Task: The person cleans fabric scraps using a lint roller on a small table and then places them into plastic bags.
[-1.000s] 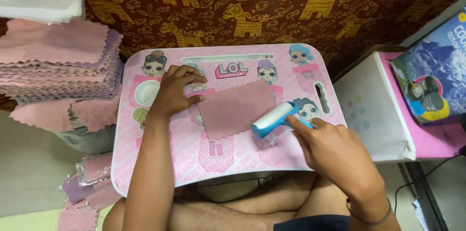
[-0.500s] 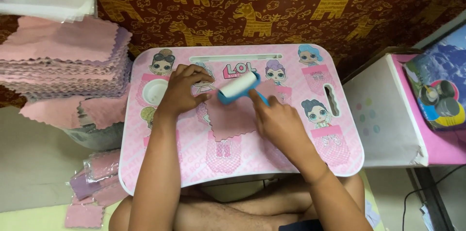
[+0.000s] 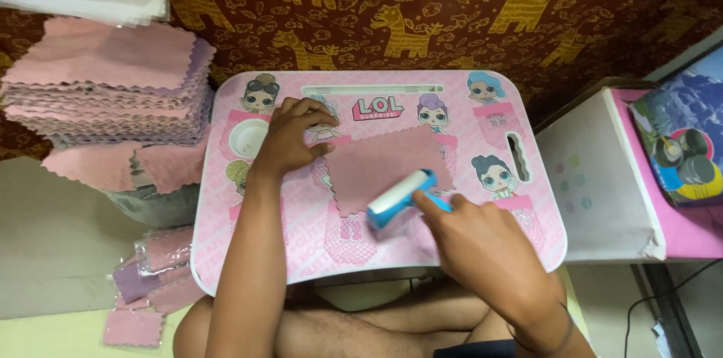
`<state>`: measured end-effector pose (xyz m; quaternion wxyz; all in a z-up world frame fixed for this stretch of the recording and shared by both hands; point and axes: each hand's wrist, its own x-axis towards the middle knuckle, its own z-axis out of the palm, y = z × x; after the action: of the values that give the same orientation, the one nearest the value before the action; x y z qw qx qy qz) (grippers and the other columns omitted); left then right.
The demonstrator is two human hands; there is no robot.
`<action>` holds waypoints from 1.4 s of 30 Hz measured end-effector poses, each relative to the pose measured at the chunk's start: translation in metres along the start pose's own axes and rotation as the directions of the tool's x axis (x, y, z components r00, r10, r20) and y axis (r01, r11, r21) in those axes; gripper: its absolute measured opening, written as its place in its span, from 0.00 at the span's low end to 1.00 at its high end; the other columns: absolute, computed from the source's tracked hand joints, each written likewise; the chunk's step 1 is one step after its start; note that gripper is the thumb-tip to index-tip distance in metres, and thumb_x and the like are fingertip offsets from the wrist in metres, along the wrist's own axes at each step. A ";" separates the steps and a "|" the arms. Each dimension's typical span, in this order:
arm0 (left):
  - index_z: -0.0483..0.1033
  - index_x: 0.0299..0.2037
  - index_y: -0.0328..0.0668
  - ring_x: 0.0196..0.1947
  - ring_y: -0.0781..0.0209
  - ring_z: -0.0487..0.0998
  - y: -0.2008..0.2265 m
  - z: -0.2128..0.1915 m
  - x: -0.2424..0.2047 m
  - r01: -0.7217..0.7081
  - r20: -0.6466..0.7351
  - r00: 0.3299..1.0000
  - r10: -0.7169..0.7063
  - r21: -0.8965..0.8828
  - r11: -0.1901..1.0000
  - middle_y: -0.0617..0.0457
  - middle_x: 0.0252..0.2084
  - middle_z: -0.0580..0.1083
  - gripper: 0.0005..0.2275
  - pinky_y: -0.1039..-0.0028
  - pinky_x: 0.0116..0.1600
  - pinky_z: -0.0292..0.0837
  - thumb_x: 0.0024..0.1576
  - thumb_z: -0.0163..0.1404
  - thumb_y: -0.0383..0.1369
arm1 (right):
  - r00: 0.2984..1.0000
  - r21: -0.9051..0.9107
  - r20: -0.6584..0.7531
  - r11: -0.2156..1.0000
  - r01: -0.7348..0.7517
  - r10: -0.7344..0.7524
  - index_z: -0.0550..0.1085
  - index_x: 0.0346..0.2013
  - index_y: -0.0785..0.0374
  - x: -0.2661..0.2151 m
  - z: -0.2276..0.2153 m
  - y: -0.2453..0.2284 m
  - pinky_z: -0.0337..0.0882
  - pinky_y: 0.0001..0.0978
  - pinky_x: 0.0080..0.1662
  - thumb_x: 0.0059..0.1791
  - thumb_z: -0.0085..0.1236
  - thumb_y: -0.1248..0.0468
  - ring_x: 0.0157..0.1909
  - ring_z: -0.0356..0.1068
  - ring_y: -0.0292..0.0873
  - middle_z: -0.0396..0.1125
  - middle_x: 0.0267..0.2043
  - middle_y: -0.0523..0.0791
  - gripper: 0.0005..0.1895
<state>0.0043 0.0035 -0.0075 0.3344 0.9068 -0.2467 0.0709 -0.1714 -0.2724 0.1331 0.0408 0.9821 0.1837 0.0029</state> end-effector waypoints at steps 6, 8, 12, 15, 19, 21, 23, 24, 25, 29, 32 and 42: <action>0.82 0.47 0.58 0.56 0.54 0.69 0.005 -0.006 0.002 0.078 0.009 0.997 -0.077 -0.071 0.994 0.60 0.51 0.73 0.10 0.59 0.62 0.62 0.56 0.57 0.32 | 0.996 0.051 0.019 0.995 0.082 -0.083 0.74 0.54 0.55 0.060 0.021 -0.019 0.76 0.57 0.29 0.47 0.45 0.67 0.26 0.76 0.65 0.70 0.26 0.53 0.20; 0.81 0.48 0.53 0.55 0.52 0.71 0.000 -0.002 0.002 0.084 -0.066 0.993 -0.099 -0.200 0.976 0.55 0.50 0.73 0.09 0.59 0.60 0.64 0.62 0.47 0.34 | 0.996 0.055 -0.036 0.995 0.085 -0.083 0.73 0.55 0.54 0.083 0.032 -0.028 0.76 0.55 0.28 0.48 0.44 0.66 0.25 0.76 0.63 0.69 0.25 0.51 0.21; 0.79 0.48 0.42 0.50 0.48 0.75 0.005 -0.005 0.000 0.075 -0.193 0.969 -0.157 -0.374 0.925 0.48 0.47 0.72 0.14 0.59 0.57 0.69 0.70 0.36 0.33 | 0.980 0.053 -0.190 0.997 0.062 -0.051 0.70 0.61 0.51 0.102 0.061 -0.042 0.76 0.52 0.28 0.49 0.44 0.65 0.25 0.76 0.60 0.68 0.27 0.50 0.24; 0.78 0.47 0.42 0.50 0.48 0.76 0.009 -0.007 -0.001 0.119 -0.169 0.966 -0.194 -0.377 0.919 0.49 0.47 0.73 0.15 0.59 0.57 0.70 0.70 0.35 0.33 | 0.990 0.107 -0.141 0.994 0.018 -0.003 0.68 0.63 0.49 0.085 0.057 -0.043 0.77 0.53 0.30 0.51 0.42 0.63 0.27 0.76 0.61 0.68 0.29 0.51 0.24; 0.79 0.47 0.41 0.51 0.45 0.76 0.007 -0.005 -0.001 0.075 -0.183 0.972 -0.147 -0.351 0.933 0.46 0.45 0.73 0.15 0.58 0.59 0.68 0.70 0.35 0.32 | 0.986 0.042 -0.164 0.999 -0.004 0.011 0.69 0.62 0.48 0.067 0.056 -0.046 0.76 0.52 0.28 0.50 0.45 0.62 0.23 0.75 0.60 0.67 0.28 0.49 0.25; 0.79 0.45 0.39 0.50 0.42 0.75 0.018 -0.011 -0.003 0.087 -0.169 0.975 -0.147 -0.320 0.943 0.44 0.44 0.74 0.15 0.56 0.59 0.67 0.70 0.36 0.33 | 0.980 0.068 -0.200 0.998 -0.003 0.017 0.68 0.63 0.51 0.073 0.063 -0.049 0.77 0.51 0.29 0.51 0.44 0.63 0.25 0.76 0.59 0.67 0.31 0.50 0.25; 0.79 0.45 0.41 0.50 0.44 0.75 0.011 -0.008 -0.002 0.068 -0.154 0.981 -0.118 -0.299 0.952 0.46 0.44 0.74 0.15 0.57 0.60 0.66 0.70 0.36 0.33 | 0.977 0.084 -0.212 0.996 -0.002 0.020 0.68 0.63 0.50 0.076 0.072 -0.045 0.77 0.51 0.29 0.51 0.44 0.62 0.25 0.75 0.60 0.67 0.31 0.50 0.24; 0.80 0.45 0.42 0.50 0.45 0.74 0.007 -0.007 -0.002 0.052 -0.139 0.986 -0.093 -0.275 0.960 0.47 0.44 0.74 0.15 0.57 0.60 0.65 0.70 0.36 0.34 | 0.975 0.103 -0.224 0.995 0.004 0.019 0.68 0.63 0.49 0.079 0.076 -0.045 0.76 0.52 0.29 0.52 0.43 0.61 0.24 0.75 0.60 0.67 0.31 0.50 0.23; 0.80 0.45 0.42 0.50 0.45 0.74 0.003 -0.007 -0.001 0.051 -0.140 0.986 -0.092 -0.273 0.961 0.47 0.44 0.74 0.15 0.57 0.60 0.65 0.70 0.36 0.34 | 0.974 0.104 -0.226 0.995 0.004 0.019 0.68 0.63 0.49 0.074 0.071 -0.042 0.76 0.52 0.29 0.52 0.43 0.61 0.24 0.75 0.60 0.67 0.31 0.50 0.23; 0.82 0.43 0.50 0.51 0.52 0.71 -0.002 -0.001 0.000 -0.036 -0.102 0.994 0.026 -0.105 0.994 0.56 0.45 0.75 0.09 0.61 0.59 0.62 0.54 0.58 0.39 | 0.989 0.108 -0.146 0.994 0.017 -0.001 0.67 0.61 0.53 0.038 0.044 -0.034 0.72 0.51 0.24 0.48 0.46 0.63 0.20 0.72 0.58 0.67 0.28 0.51 0.24; 0.83 0.41 0.52 0.53 0.57 0.67 -0.001 0.001 0.000 -0.059 -0.081 0.995 0.053 -0.075 0.995 0.61 0.46 0.74 0.18 0.65 0.60 0.58 0.43 0.64 0.47 | 0.998 0.066 -0.065 0.998 -0.016 0.021 0.65 0.61 0.55 0.004 0.034 -0.029 0.70 0.48 0.19 0.44 0.51 0.64 0.15 0.71 0.55 0.68 0.27 0.53 0.29; 0.83 0.43 0.53 0.56 0.57 0.67 -0.004 0.003 0.000 -0.009 -0.047 0.999 0.008 -0.027 1.000 0.63 0.52 0.74 0.16 0.65 0.62 0.57 0.44 0.65 0.38 | 0.960 0.088 -0.276 0.994 0.063 -0.036 0.68 0.60 0.60 0.044 0.063 -0.035 0.68 0.45 0.18 0.44 0.52 0.65 0.13 0.67 0.53 0.68 0.27 0.52 0.28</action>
<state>0.0062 0.0040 -0.0118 0.3521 0.8992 -0.2437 0.0901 -0.1419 -0.2287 0.0667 -0.0322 0.9682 0.2121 0.1290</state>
